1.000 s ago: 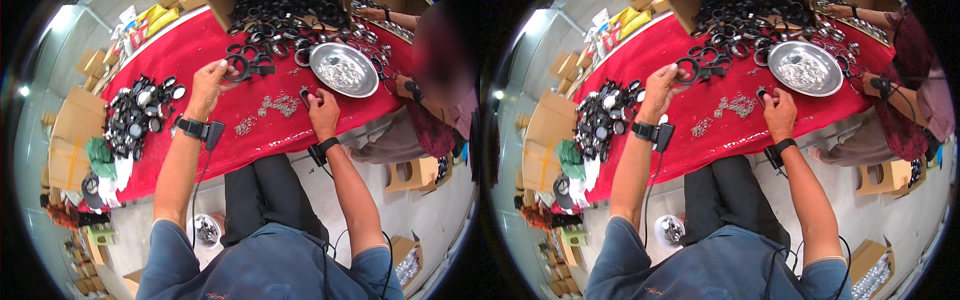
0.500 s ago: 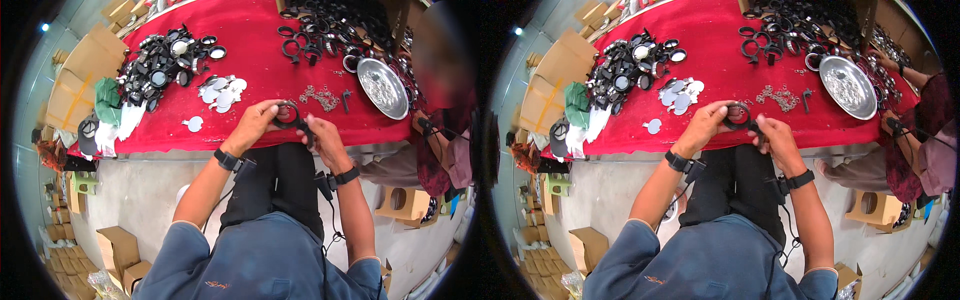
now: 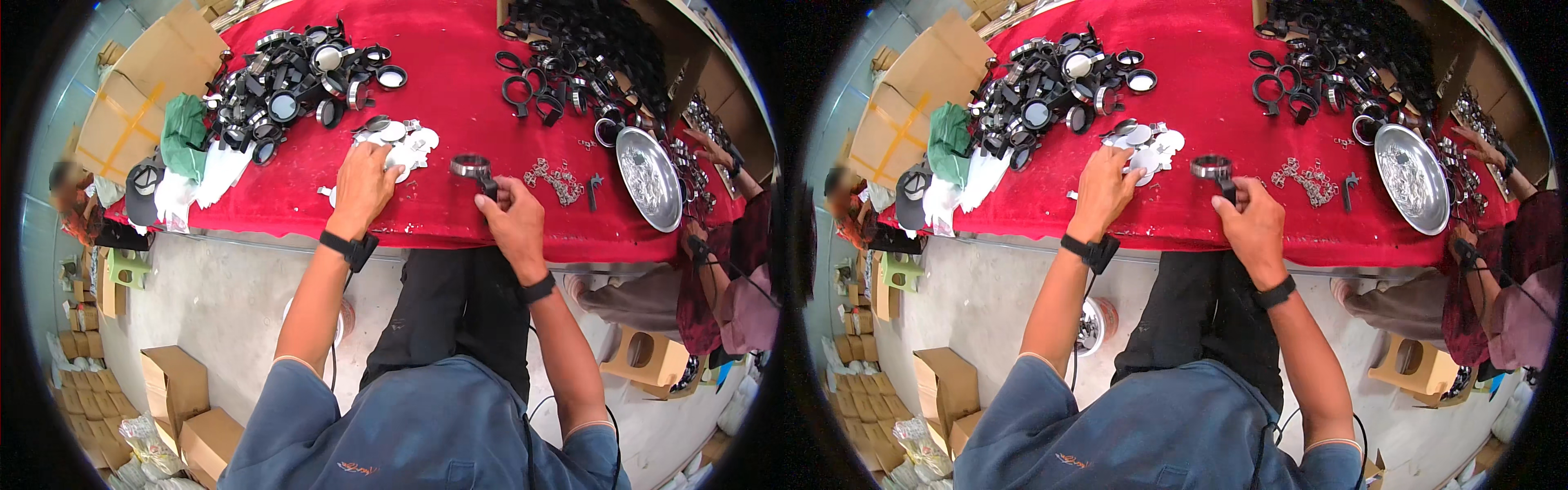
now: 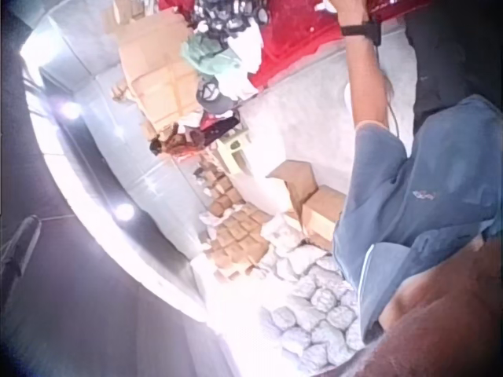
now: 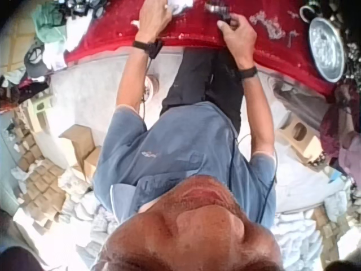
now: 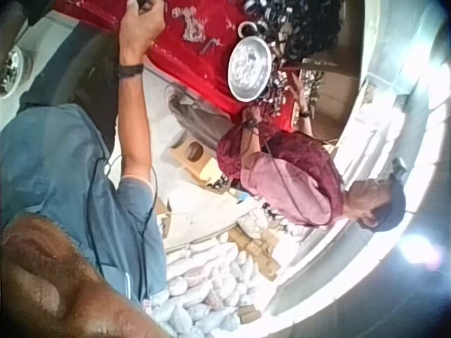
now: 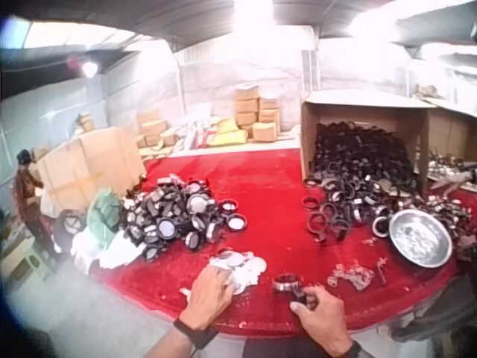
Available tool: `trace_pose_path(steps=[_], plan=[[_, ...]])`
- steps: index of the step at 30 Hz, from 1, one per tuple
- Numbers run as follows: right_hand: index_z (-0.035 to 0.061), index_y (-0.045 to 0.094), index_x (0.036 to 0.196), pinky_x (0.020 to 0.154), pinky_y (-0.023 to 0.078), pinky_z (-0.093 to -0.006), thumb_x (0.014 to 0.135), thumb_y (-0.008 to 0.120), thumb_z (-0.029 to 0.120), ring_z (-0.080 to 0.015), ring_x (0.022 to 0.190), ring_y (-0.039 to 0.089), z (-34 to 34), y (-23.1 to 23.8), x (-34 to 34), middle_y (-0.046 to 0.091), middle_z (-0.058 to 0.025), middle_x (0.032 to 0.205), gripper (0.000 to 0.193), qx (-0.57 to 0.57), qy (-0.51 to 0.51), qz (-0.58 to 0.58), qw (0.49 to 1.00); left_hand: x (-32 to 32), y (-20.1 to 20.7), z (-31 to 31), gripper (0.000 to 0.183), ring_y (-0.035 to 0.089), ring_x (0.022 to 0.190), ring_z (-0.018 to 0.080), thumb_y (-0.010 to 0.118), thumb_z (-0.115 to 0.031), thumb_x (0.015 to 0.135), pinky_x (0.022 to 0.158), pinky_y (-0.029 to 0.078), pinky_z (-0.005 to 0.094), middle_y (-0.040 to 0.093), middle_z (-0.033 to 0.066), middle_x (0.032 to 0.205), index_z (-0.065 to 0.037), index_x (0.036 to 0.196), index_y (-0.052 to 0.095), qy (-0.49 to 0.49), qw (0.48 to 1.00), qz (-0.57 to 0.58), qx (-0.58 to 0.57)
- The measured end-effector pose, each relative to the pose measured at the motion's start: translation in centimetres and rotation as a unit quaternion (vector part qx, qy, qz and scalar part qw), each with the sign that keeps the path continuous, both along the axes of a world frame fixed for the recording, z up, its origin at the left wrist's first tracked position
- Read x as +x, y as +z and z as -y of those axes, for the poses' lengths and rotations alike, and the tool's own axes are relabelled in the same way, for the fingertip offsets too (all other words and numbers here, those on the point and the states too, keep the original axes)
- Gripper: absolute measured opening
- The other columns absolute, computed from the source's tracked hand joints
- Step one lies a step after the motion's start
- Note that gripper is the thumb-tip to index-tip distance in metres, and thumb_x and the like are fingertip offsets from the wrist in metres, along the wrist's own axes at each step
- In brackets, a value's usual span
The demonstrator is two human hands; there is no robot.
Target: Assembling circular plastic frames with metal rings and inserts.
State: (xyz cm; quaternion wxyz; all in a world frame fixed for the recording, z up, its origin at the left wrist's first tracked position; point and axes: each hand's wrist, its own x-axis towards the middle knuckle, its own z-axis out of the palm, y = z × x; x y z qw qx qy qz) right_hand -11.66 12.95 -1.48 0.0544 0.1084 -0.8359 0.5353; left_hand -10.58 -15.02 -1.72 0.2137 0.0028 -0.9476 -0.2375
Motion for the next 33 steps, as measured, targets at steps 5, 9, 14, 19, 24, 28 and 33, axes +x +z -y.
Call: trace_pose_path(steps=[5, 9, 14, 19, 24, 28, 33], plan=[[-0.0053, 0.069, 0.127, 0.088, 0.059, -0.047, 0.09, 0.085, 0.014, -0.0372, 0.094, 0.076, 2.8, -1.2, -1.6, 0.077, -0.0217, 0.103, 0.044, 0.093, -0.064, -0.032, 0.993, -1.5, -1.8, 0.8, 0.046, 0.066, 0.111, 0.0393, 0.09, -0.033, 0.086, 0.098, 0.054, 0.0497, 0.07, 0.0201, 0.109, 0.001, 0.115, 0.077, 0.022, 0.995, 0.027, -0.089], [-0.0059, 0.068, 0.128, 0.09, 0.059, -0.0469, 0.091, 0.084, 0.014, -0.0382, 0.099, 0.075, 2.6, -2.0, -0.8, 0.076, -0.0228, 0.108, 0.045, 0.069, -0.06, -0.031, 0.995, -1.4, -1.0, 0.8, 0.045, 0.066, 0.112, 0.0408, 0.094, -0.028, 0.079, 0.096, 0.055, 0.0509, 0.07, 0.0219, 0.113, 0.001, 0.11, 0.078, 0.028, 0.998, 0.039, -0.034], [-0.0056, 0.068, 0.129, 0.095, 0.058, -0.0476, 0.093, 0.081, 0.011, -0.0406, 0.108, 0.074, 0.9, -2.1, -0.7, 0.075, -0.0244, 0.115, 0.042, 0.116, -0.075, -0.089, 0.986, -1.6, -1.0, 1.4, 0.042, 0.072, 0.106, 0.0415, 0.093, -0.025, 0.08, 0.094, 0.056, 0.0503, 0.075, 0.0235, 0.109, 0.0, 0.108, 0.076, 0.029, 0.999, 0.021, 0.016], [-0.0052, 0.069, 0.128, 0.091, 0.061, -0.0465, 0.093, 0.08, 0.009, -0.0389, 0.1, 0.077, 0.6, -2.3, -0.8, 0.077, -0.0221, 0.108, 0.039, 0.105, -0.028, -0.044, 0.993, -2.5, -0.3, 2.2, 0.033, 0.077, 0.084, 0.032, 0.082, -0.025, 0.091, 0.079, 0.058, 0.0428, 0.079, 0.0184, 0.09, 0.0, 0.113, 0.077, 0.037, 0.985, 0.1, 0.132], [-0.007, 0.068, 0.128, 0.091, 0.061, -0.0445, 0.093, 0.079, 0.005, -0.0357, 0.1, 0.079, 2.2, -2.2, -0.4, 0.078, -0.023, 0.11, 0.039, 0.045, -0.045, -0.031, 0.997, -3.1, -1.1, 3.2, 0.028, 0.078, 0.092, 0.04, 0.07, -0.023, 0.099, 0.085, 0.058, 0.0473, 0.079, 0.0244, 0.097, 0.001, 0.111, 0.078, 0.02, 0.973, 0.066, 0.22], [-0.0055, 0.069, 0.128, 0.092, 0.061, -0.0448, 0.091, 0.079, 0.004, -0.0356, 0.098, 0.077, 1.4, -2.8, 0.1, 0.078, -0.0216, 0.11, 0.038, 0.082, -0.048, -0.094, 0.991, -2.5, -0.7, 3.0, 0.034, 0.077, 0.096, 0.0396, 0.076, -0.024, 0.095, 0.088, 0.058, 0.0474, 0.079, 0.0238, 0.099, 0.001, 0.117, 0.078, 0.029, 0.968, 0.111, 0.224], [-0.0045, 0.071, 0.123, 0.091, 0.06, -0.0449, 0.092, 0.078, 0.003, -0.0346, 0.096, 0.077, -0.2, -1.9, 0.9, 0.077, -0.0208, 0.11, 0.033, 0.087, -0.071, -0.108, 0.988, -2.6, 0.2, 0.9, 0.062, 0.075, 0.108, 0.0398, 0.094, -0.033, 0.078, 0.093, 0.058, 0.0487, 0.078, 0.0258, 0.111, -0.001, 0.128, 0.078, 0.008, 0.993, 0.119, 0.022]])
